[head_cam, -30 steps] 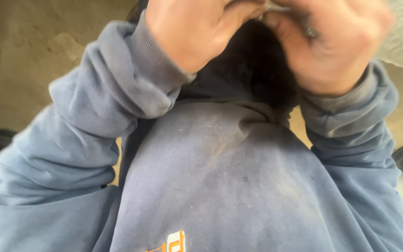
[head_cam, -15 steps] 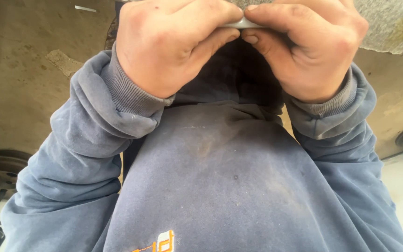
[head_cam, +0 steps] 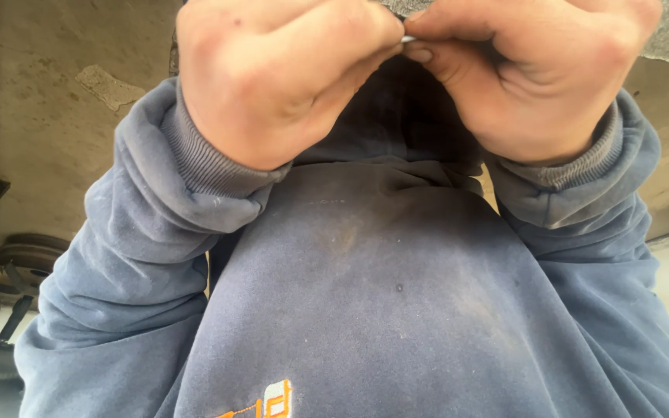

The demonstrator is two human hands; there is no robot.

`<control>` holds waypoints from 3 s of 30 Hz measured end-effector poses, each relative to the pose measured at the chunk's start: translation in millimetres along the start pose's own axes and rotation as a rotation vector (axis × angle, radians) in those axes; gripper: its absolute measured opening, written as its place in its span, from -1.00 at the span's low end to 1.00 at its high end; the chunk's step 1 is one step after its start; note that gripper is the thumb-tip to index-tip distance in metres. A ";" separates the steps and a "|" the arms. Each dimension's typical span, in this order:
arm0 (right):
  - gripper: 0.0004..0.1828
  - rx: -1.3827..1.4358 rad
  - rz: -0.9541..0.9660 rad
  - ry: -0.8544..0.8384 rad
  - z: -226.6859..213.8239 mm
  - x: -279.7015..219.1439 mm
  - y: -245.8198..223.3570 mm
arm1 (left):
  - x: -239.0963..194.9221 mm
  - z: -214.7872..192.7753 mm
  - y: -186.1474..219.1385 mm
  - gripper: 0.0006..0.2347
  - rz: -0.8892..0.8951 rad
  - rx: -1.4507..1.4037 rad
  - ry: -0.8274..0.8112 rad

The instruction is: Cutting strips of white insulation material and rolling them into small tubes at a workbench.

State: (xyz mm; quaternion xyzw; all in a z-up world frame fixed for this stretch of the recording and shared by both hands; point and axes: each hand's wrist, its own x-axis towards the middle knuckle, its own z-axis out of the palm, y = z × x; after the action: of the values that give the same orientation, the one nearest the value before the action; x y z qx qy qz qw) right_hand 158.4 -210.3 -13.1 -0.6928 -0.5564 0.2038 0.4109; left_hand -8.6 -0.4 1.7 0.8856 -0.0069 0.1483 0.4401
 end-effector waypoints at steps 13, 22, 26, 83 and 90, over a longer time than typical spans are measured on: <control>-0.82 -0.213 -0.053 -0.059 -29.3 1.2 -16.4 | 4.6 -19.2 21.6 -0.87 0.009 0.048 -0.024; -0.74 -0.143 -0.058 -0.048 -18.3 6.0 -42.0 | 11.7 -21.7 44.3 -0.77 0.026 0.100 -0.139; -0.73 -0.115 -0.135 -0.092 -15.2 13.1 -58.2 | 4.1 -17.4 53.2 -0.81 0.199 0.223 -0.204; -0.68 0.119 0.108 -0.120 13.4 -46.3 -44.3 | -60.6 23.0 46.5 -0.83 -0.556 -0.630 -0.056; -0.68 -0.149 0.036 -0.083 16.7 -9.4 -62.2 | -55.1 28.7 47.0 -0.84 -0.616 -0.555 -0.042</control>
State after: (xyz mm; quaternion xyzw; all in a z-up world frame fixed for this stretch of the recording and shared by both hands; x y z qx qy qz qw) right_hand 105.7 -210.7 25.1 -0.7225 -0.5739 0.1977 0.3309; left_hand -60.6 -58.1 7.2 0.6969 0.2097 -0.0160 0.6856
